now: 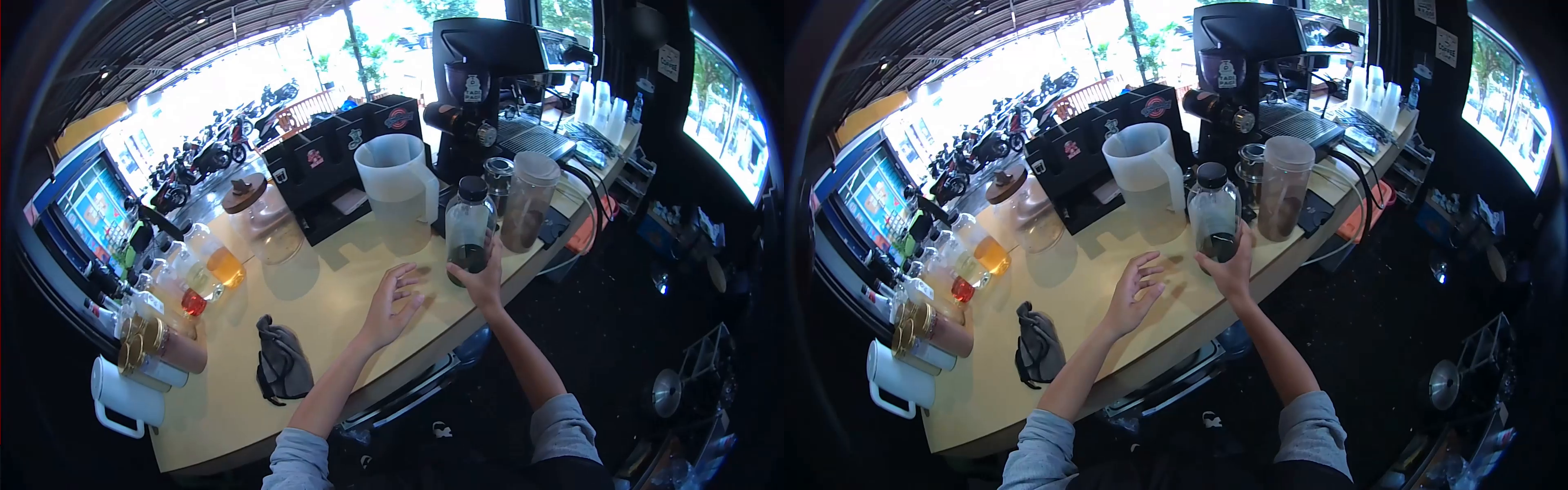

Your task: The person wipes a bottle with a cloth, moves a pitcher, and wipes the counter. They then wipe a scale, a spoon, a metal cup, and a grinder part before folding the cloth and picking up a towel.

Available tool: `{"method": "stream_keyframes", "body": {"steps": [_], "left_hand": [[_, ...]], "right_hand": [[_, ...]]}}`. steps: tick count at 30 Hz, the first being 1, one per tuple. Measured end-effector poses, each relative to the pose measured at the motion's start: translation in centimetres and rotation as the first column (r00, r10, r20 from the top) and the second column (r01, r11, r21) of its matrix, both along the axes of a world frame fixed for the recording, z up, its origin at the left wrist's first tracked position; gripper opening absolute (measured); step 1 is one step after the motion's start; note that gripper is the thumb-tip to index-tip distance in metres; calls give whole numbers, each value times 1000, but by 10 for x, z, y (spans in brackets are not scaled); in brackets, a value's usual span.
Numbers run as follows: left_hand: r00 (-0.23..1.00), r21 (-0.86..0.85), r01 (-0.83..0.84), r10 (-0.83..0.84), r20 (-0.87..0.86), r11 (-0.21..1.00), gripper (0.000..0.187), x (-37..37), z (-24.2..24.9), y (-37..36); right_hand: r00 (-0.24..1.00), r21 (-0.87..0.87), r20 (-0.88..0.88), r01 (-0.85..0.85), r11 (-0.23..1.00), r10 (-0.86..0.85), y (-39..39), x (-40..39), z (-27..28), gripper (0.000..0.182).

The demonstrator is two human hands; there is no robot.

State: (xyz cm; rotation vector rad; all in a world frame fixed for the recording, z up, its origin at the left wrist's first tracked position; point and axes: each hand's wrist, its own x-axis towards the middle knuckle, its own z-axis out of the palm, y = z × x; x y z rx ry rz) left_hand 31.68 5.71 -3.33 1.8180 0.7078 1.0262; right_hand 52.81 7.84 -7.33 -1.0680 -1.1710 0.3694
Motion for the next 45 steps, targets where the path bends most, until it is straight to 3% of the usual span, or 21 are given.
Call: {"method": "stream_keyframes", "body": {"steps": [4, 6, 9, 11, 14, 15, 16, 18, 19, 24, 28, 30, 33, 36, 37, 38, 39, 41, 42, 44, 45], "left_hand": [[994, -27, -72, 74, 83, 997, 64, -29, 8, -12], [979, 16, -183, 181, 96, 983, 70, -50, 19, -25], [915, 123, -400, 387, 112, 908, 102, -89, 34, -45], [871, 173, -491, 473, 135, 854, 102, -118, 38, -69], [807, 127, -573, 532, 256, 809, 99, -157, 50, -99], [749, 82, -642, 603, 274, 762, 95, -178, 37, -97], [687, 34, -703, 667, 289, 710, 91, -195, 36, -100], [679, 42, -705, 657, 329, 708, 83, -234, 37, -113], [660, 18, -712, 661, 358, 702, 80, -254, 36, -118], [565, 27, -811, 772, 291, 584, 72, -332, 19, -129], [457, 18, -879, 831, 316, 477, 75, -358, 0, -122], [477, 41, -871, 822, 311, 490, 76, -362, -7, -113], [462, 42, -881, 837, 293, 471, 80, -361, -8, -101], [467, 59, -881, 840, 277, 470, 84, -359, -11, -98], [419, 170, -908, 850, 318, 384, 87, -358, -15, -97], [375, 276, -918, 853, 363, 286, 89, -357, -19, -97], [371, 275, -919, 855, 363, 282, 89, -351, -15, -105], [183, 380, -925, 904, 385, 26, 68, -332, -1, -131], [181, 386, -922, 904, 387, 20, 68, -328, -6, -136], [472, 546, -797, 830, 297, 257, 52, -319, -17, -146], [463, 548, -799, 836, 294, 250, 52, -314, -13, -146]], "right_hand": [[989, 100, 61, -139, 985, 133, -16, -46, 32, 91], [939, 25, 68, -339, 941, 337, -24, -79, 51, 91], [851, 2, 48, -524, 852, 523, -45, -142, 75, 90], [727, -70, 18, -683, 727, 686, -57, -186, 76, 90], [719, 24, 125, -691, 723, 683, -66, -258, 56, 91], [619, 6, -53, -785, 620, 784, -74, -282, 55, 94], [605, 12, -52, -795, 607, 794, -77, -300, 51, 94], [534, -88, 140, -832, 548, 834, -81, -332, 43, 100], [486, -138, 343, -821, 555, 804, -80, -342, 47, 103], [413, -192, 382, -840, 508, 827, -91, -393, 53, 90], [450, -229, 435, -782, 579, 780, -100, -396, 41, 68], [438, -203, 479, -788, 581, 761, -101, -390, 34, 44], [486, -227, 467, -742, 631, 739, -94, -373, 32, 23], [584, -235, 423, -668, 706, 693, -66, -357, 31, 20], [579, -241, 422, -670, 702, 697, -60, -352, 32, 20], [611, -255, 517, -559, 789, 599, -54, -348, 34, 21], [624, -248, 608, -438, 864, 491, -50, -344, 34, 21], [548, -306, 681, -389, 869, 485, -45, -335, 23, 22], [463, -360, 745, -328, 873, 481, -41, -333, 18, 23], [476, -366, 711, -377, 851, 517, -33, -332, 12, 22], [484, -375, 679, -417, 828, 552, -32, -332, 13, 21]]}}
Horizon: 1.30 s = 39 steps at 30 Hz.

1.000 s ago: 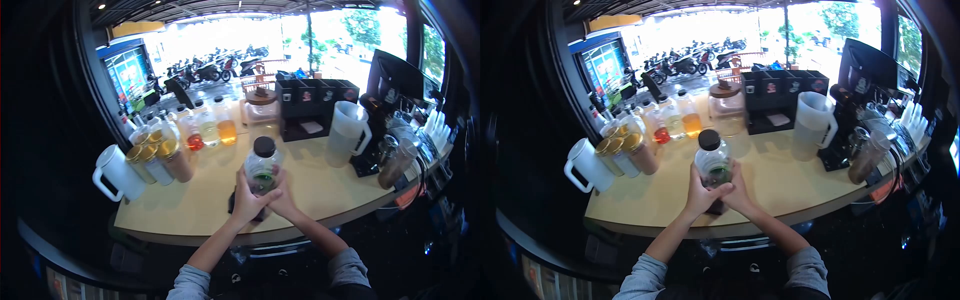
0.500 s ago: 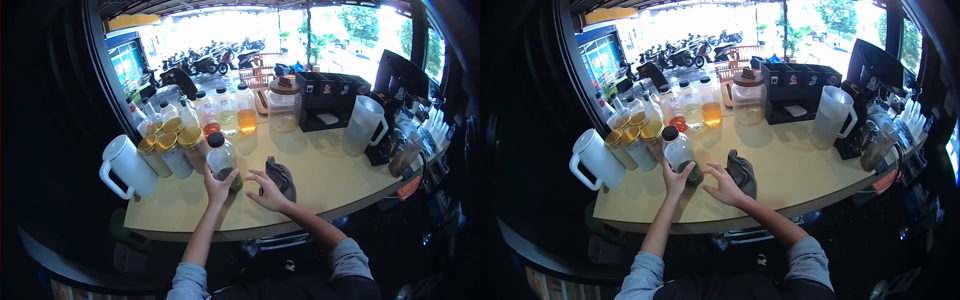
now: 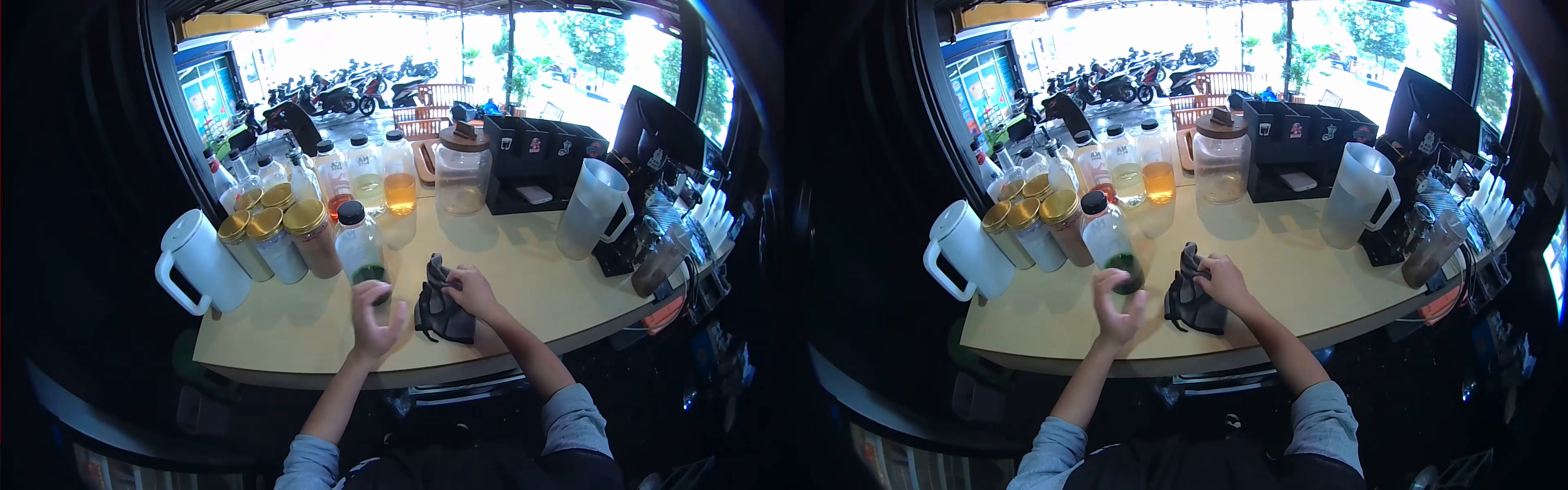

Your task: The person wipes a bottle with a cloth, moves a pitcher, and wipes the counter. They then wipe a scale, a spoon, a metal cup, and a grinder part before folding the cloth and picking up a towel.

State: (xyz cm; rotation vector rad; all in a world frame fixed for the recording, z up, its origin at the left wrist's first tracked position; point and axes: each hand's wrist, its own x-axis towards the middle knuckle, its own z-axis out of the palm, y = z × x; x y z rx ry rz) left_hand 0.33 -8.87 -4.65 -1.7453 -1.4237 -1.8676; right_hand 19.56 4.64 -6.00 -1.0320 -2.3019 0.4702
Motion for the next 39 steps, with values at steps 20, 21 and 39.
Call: {"method": "stream_keyframes", "body": {"steps": [20, 21, 39], "left_hand": [[799, -388, 582, -412, 439, 715, 12, 33, 48, 65], [771, -407, 617, -413, 485, 674, 13, 36, 52, 64], [808, -642, 573, -483, 337, 510, 59, 81, 20, 88]], "right_hand": [[751, -312, -653, -386, 868, 99, 10, 90, 109, 12], [785, -383, -619, -335, 861, 31, 7, 93, 114, 11], [755, -530, -655, -486, 695, 29, 1, 81, 75, 14]]}}
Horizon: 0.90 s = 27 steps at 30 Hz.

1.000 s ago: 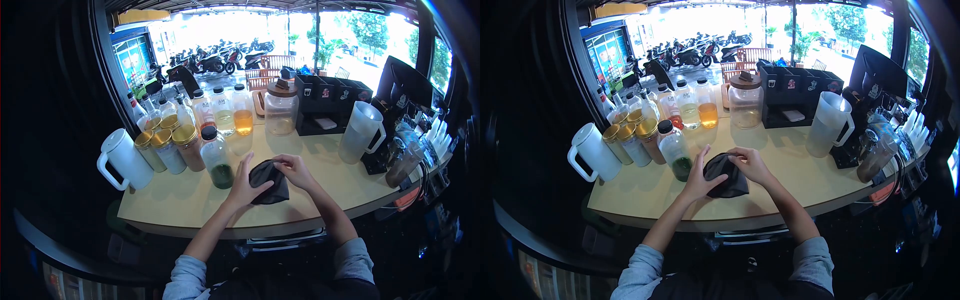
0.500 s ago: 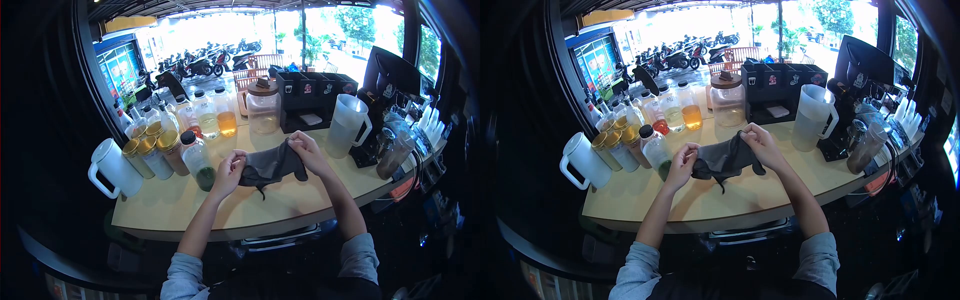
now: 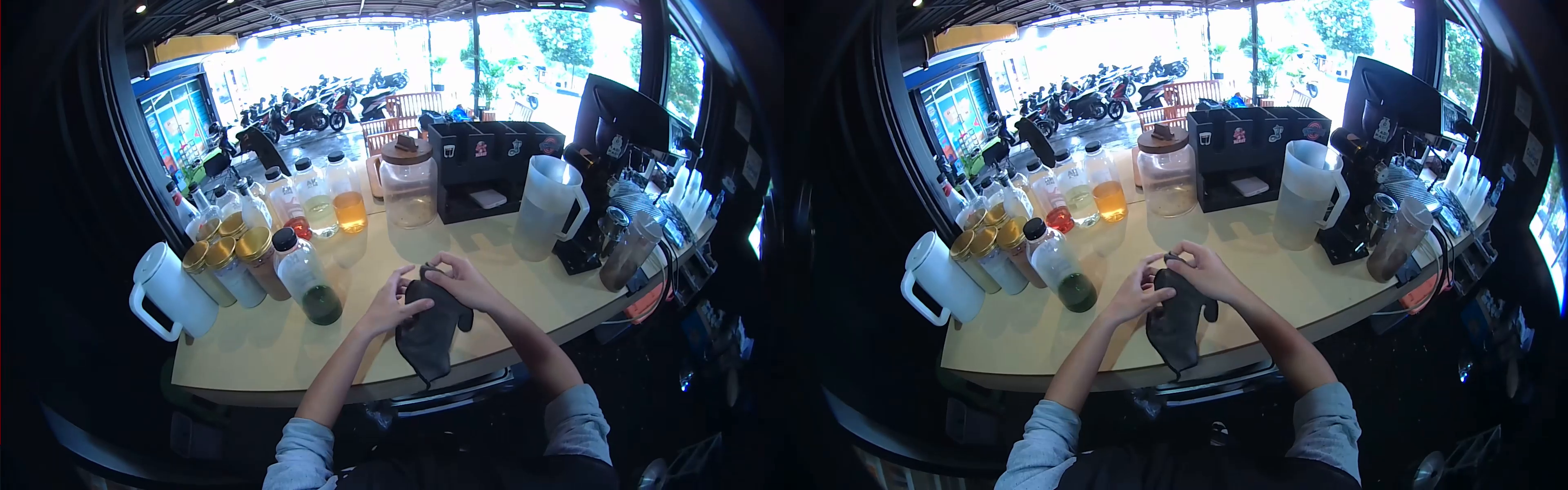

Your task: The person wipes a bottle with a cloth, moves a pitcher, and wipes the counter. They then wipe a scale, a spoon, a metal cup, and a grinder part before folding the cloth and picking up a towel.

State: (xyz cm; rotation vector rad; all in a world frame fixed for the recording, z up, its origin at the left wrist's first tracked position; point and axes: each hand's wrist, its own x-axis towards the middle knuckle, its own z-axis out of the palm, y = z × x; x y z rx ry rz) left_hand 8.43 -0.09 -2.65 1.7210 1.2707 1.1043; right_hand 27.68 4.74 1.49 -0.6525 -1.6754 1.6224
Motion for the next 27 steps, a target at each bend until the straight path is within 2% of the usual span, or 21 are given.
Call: {"method": "stream_keyframes", "body": {"steps": [2, 3, 4, 5, 6, 7, 8, 10, 12, 13, 15, 17, 18, 20, 21, 22, 23, 24, 25, 26, 27], "left_hand": [[997, -35, 53, -51, 54, 998, 59, -4, 9, 0], [974, -12, 78, -74, 213, 997, 58, -7, 13, 0], [925, 16, 98, -97, 366, 995, 56, -10, 16, -1], [896, 98, 78, -113, 430, 992, 50, -13, 14, 2], [896, 97, 76, -111, 431, 992, 50, -15, 18, 2], [867, 127, 9, -71, 494, 992, 48, -16, 24, 2], [831, 151, -59, -35, 555, 987, 45, -16, 27, 2], [845, 191, -103, -15, 535, 976, 42, -20, 24, 8], [915, 129, -207, 146, 376, 970, 39, -22, 19, 7], [936, 135, -224, 174, 307, 965, 37, -25, 16, 7], [939, 138, -270, 229, 258, 953, 37, -29, 9, 4], [935, 182, -352, 334, 118, 918, 40, -31, 8, -2], [935, 183, -351, 334, 116, 918, 40, -30, 11, -10], [847, 493, -377, 508, -159, 784, 41, -27, 25, -36], [891, 446, -382, 451, -56, 810, 45, -26, 34, -50], [885, 446, -391, 462, -57, 805, 45, -32, 31, -55], [842, 588, -460, 537, 50, 665, 48, -39, 26, -62], [789, 700, -517, 592, 165, 493, 52, -47, 21, -69], [726, 678, -603, 641, 249, 421, 68, -55, 14, -71], [705, 671, -619, 667, 243, 409, 68, -60, 7, -72], [662, 616, -687, 683, 310, 386, 77, -63, 7, -68]], "right_hand": [[988, 191, 152, -14, 982, -16, 0, 4, 17, 13], [972, 251, 231, -25, 968, -35, 0, 10, 28, 16], [972, 249, 231, -24, 968, -36, 3, 14, 31, 16], [999, 24, -12, -45, 999, 45, 6, 18, 33, 15], [962, -191, -266, -121, 974, 67, 9, 22, 33, 15], [910, -477, -409, -282, 832, 74, 15, 28, 27, 24], [912, -572, -409, -289, 767, 39, 24, 28, 6, 25], [995, -444, -89, -71, 893, 34, 35, 17, -62, 27], [986, -335, -70, -168, 927, 153, 16, 12, -75, 30], [973, -259, -67, -232, 938, 223, 7, 9, -70, 31], [952, -35, -5, -306, 951, 306, 0, 2, -52, 34], [956, 239, 72, -292, 926, 283, -2, -6, -28, 43], [957, 239, 71, -291, 926, 283, 1, -7, -29, 43], [983, 162, 24, -183, 970, 182, 10, -9, -33, 43], [982, 163, 24, -191, 968, 190, 10, -11, -27, 43], [973, 304, 45, -230, 924, 227, 7, -13, -16, 38], [961, 435, 71, -271, 859, 267, 8, -17, -9, 34], [954, 429, 70, -292, 855, 291, 15, -24, -12, 34], [965, 568, 6, -220, 793, 263, 25, -33, -19, 32], [967, 685, -65, -136, 715, 245, 31, -44, -29, 30], [908, 184, -374, -127, 975, 189, 19, -52, -49, 32]]}}
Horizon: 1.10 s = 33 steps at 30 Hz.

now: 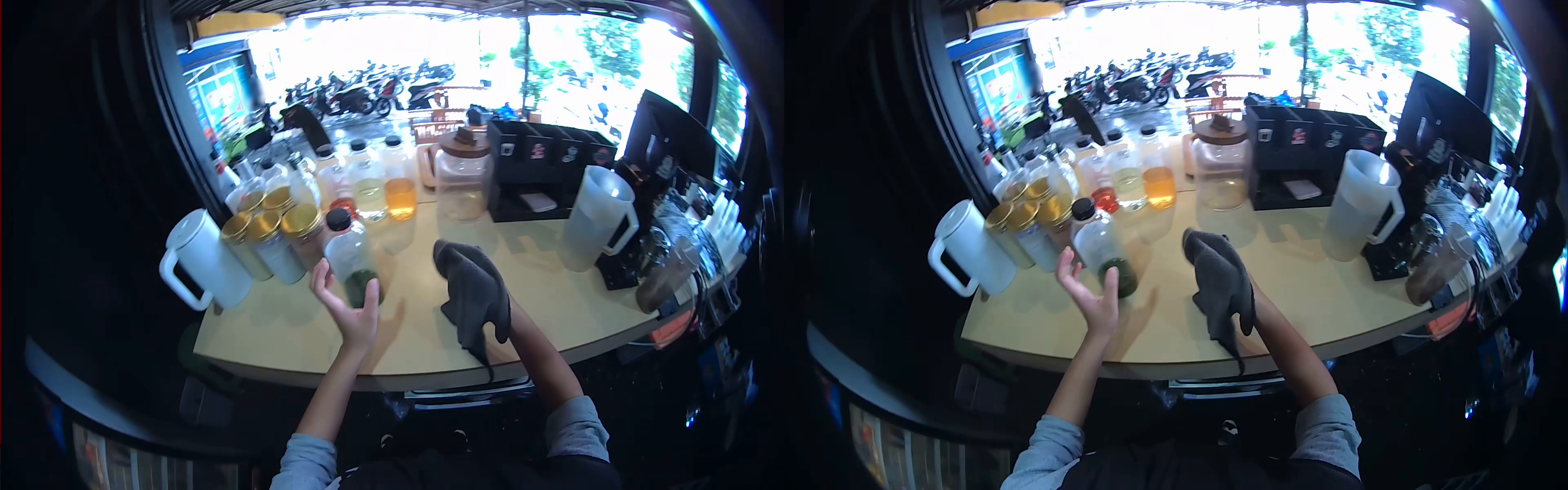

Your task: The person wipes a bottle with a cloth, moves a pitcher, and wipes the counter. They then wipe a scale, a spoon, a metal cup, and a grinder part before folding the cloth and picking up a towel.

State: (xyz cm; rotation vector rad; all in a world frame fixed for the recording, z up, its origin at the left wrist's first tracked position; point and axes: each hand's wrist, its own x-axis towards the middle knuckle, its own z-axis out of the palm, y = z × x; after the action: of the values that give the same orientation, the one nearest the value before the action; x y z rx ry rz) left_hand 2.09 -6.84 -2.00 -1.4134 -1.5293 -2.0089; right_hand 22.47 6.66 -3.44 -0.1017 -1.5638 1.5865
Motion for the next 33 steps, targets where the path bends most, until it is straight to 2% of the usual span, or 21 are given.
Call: {"method": "stream_keyframes", "body": {"steps": [1, 3, 5, 7, 8, 9, 11, 12, 13, 16, 18, 19, 22, 24, 25, 26, 27, 28, 30, 31, 33], "left_hand": [[996, 14, -24, 22, 89, 1000, 85, -3, -2, 6], [991, -68, 7, 2, 133, 998, 100, -13, -19, 19], [972, -117, 43, -14, 235, 992, 107, -16, -24, 32], [972, -128, -81, 107, 209, 988, 102, -21, -18, 37], [966, -150, 57, -17, 258, 987, 97, -29, -18, 39], [940, -164, 195, -136, 311, 967, 91, -36, -21, 40], [919, -171, 311, -250, 307, 935, 83, -36, -30, 32], [906, -179, 394, -349, 238, 901, 82, -32, -30, 27], [879, -197, 474, -446, 170, 858, 82, -29, -28, 23], [932, -229, 359, -336, 135, 905, 81, -27, -28, 20], [947, -260, 319, -295, 127, 912, 81, -34, -30, 19], [946, -253, 323, -300, 127, 912, 81, -38, -28, 17], [925, -304, 379, -347, 157, 874, 75, -38, -18, 12], [922, -321, 387, -357, 150, 864, 74, -42, -19, 12], [918, -335, 397, -370, 145, 855, 74, -43, -19, 14], [917, -334, 398, -371, 146, 854, 74, -44, -18, 14], [910, -348, 414, -386, 150, 841, 74, -45, -15, 13], [904, -363, 428, -400, 154, 828, 73, -45, -13, 12], [902, -374, 430, -401, 157, 821, 71, -46, -11, 8], [901, -381, 433, -405, 155, 817, 69, -48, -9, 9], [889, -353, 457, -428, 161, 817, 68, -48, -12, 7]], "right_hand": [[1000, -7, 2, -25, 1000, 25, -2, -13, -10, 32], [957, 346, -81, 289, 892, -278, -5, -38, -25, 35], [952, 387, 20, 274, 880, -305, -3, -50, -16, 40], [951, 740, -66, 250, 624, -303, 17, -68, -22, 56], [897, 677, 187, 178, 714, -401, 28, -77, -35, 54], [897, 677, 189, 175, 715, -399, 28, -87, -28, 54], [942, 450, -144, 335, 828, -303, 24, -120, 7, 50], [874, 665, -89, 409, 625, -477, 18, -121, 30, 48], [954, 393, 36, 260, 882, -298, 14, -136, 31, 46], [971, 436, 107, 147, 888, -213, -8, -130, 35, 43], [899, 321, 187, 326, 890, -396, -19, -137, -11, 41], [944, -82, 175, 298, 951, -280, -34, -138, -20, 37], [901, 54, 165, 399, 916, -402, -52, -129, -11, 30], [962, 167, -98, 270, 948, -257, -51, -125, 38, 24], [961, 168, -99, 271, 948, -257, -34, -128, 60, 24], [951, 537, -184, 310, 785, -250, -11, -131, 84, 24], [943, 810, -259, 329, 485, -207, 2, -133, 97, 23], [944, 811, -258, 327, 485, -206, 9, -137, 91, 23], [975, 630, 198, -48, 775, -100, 21, -149, 79, 25], [933, 290, 330, 44, 956, -143, -26, -135, 115, 28], [905, 594, 105, 275, 756, -412, -34, -140, 108, 27]]}}
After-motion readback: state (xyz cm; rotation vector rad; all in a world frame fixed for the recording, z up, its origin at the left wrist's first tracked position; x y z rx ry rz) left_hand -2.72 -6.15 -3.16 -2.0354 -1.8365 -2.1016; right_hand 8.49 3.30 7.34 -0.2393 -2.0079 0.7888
